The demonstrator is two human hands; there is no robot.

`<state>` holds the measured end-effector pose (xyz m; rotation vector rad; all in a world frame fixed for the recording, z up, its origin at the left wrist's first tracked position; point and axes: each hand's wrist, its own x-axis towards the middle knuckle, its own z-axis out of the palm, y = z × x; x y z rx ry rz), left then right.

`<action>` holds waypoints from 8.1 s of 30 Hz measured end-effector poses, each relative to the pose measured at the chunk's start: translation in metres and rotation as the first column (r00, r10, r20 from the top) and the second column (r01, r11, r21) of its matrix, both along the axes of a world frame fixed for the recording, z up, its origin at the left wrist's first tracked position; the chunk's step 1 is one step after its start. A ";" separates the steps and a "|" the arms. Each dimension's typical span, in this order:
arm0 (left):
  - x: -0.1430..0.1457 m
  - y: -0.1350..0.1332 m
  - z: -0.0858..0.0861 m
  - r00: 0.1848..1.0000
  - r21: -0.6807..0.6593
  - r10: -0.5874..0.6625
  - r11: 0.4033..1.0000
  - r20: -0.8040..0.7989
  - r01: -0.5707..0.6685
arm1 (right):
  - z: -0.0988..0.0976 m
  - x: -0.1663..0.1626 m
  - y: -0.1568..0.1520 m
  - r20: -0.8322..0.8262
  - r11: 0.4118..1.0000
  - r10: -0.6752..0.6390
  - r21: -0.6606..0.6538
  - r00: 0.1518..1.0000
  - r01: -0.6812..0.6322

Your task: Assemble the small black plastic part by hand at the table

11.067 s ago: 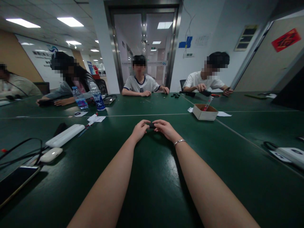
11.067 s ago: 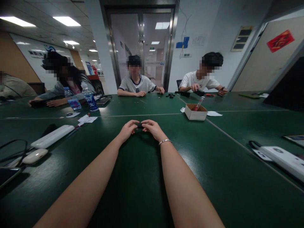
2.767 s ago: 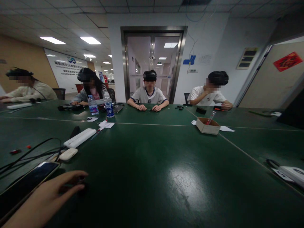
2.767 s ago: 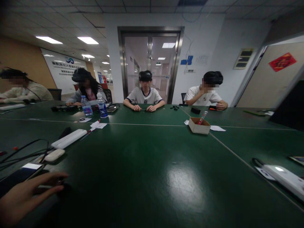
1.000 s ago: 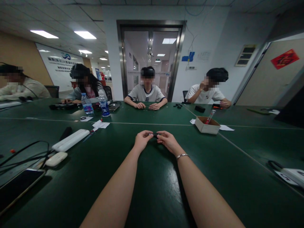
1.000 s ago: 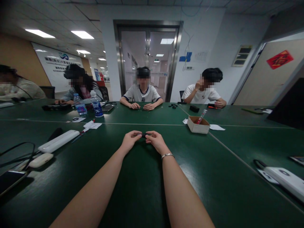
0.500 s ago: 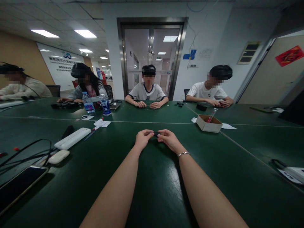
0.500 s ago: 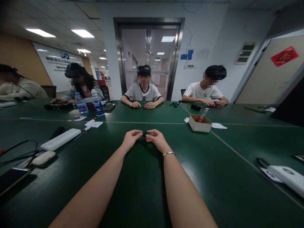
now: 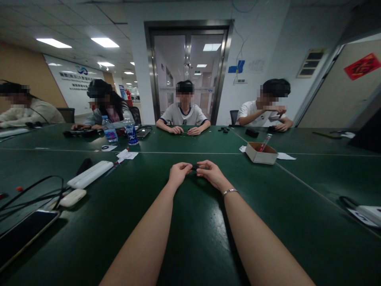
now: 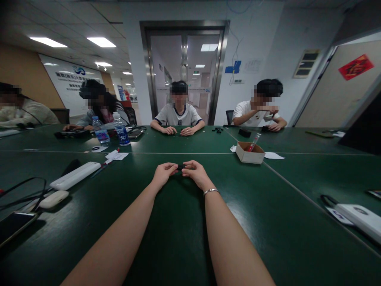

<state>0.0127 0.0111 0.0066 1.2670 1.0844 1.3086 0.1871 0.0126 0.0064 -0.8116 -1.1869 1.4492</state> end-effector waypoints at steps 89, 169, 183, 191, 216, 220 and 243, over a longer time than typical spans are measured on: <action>0.006 -0.007 0.006 0.981 0.040 0.058 0.998 -0.188 -0.051 | 0.005 -0.006 0.000 0.007 0.997 -0.063 -0.041 0.998 0.063; 0.004 -0.007 0.007 0.988 0.038 -0.037 0.998 -0.152 0.043 | 0.013 -0.006 -0.003 0.142 0.994 0.097 0.035 0.985 -0.103; 0.006 -0.009 0.010 0.992 0.037 -0.008 0.999 -0.129 0.013 | 0.015 -0.009 -0.003 0.275 0.999 0.051 -0.006 0.960 -0.051; 0.004 -0.005 0.005 0.990 0.061 0.013 0.998 -0.138 -0.004 | 0.014 -0.008 -0.004 0.197 0.997 0.072 -0.011 0.978 -0.071; 0.005 -0.005 0.006 0.991 0.043 0.030 0.999 -0.133 -0.025 | 0.017 -0.006 -0.005 0.196 0.988 0.141 0.032 0.971 -0.150; 0.006 -0.003 0.005 0.991 0.049 0.017 0.999 -0.134 -0.011 | 0.017 -0.006 -0.004 0.214 0.994 0.108 -0.003 0.971 -0.110; 0.003 -0.004 0.005 0.990 0.060 0.026 0.998 -0.138 -0.018 | 0.012 -0.002 -0.001 0.100 0.990 0.137 0.019 0.985 -0.140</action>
